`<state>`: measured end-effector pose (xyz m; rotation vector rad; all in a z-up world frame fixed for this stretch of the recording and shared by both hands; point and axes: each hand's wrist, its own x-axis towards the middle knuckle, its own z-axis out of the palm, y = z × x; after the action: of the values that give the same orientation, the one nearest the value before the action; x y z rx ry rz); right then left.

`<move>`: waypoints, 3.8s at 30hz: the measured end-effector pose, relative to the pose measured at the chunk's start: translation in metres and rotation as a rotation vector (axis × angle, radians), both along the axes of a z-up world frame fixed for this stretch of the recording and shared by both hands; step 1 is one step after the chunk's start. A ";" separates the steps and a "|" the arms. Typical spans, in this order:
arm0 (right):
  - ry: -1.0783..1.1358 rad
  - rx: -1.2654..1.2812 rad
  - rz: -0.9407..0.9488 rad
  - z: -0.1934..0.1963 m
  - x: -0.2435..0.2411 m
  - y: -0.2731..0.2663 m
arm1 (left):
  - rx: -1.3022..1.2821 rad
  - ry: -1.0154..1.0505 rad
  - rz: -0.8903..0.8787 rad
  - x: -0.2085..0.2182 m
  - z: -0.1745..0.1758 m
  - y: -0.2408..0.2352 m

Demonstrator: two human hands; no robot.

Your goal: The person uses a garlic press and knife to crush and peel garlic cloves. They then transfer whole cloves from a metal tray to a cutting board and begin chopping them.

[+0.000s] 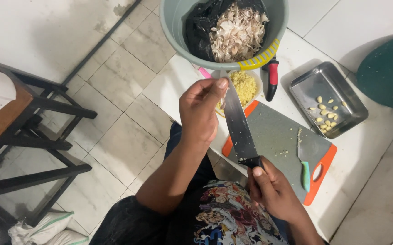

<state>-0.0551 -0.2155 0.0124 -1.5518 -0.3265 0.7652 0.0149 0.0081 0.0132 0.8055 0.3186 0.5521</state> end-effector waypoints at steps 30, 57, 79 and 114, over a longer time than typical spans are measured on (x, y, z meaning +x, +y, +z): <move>0.102 0.654 -0.166 -0.079 0.068 -0.010 | -0.288 0.173 -0.505 0.034 -0.080 -0.002; 0.080 0.449 -0.213 -0.067 0.082 0.023 | 0.089 0.163 -0.238 0.012 -0.044 -0.040; 0.084 0.270 -0.039 -0.019 0.033 -0.002 | -0.036 0.088 -0.202 -0.007 -0.019 -0.032; 0.220 -0.289 -0.549 -0.084 0.009 -0.102 | 1.919 0.428 -0.132 0.244 -0.100 0.136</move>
<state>-0.0463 -0.3172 -0.0715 -1.6975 0.3790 0.5515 0.2590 0.1438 -0.0865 2.7949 0.0170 0.4337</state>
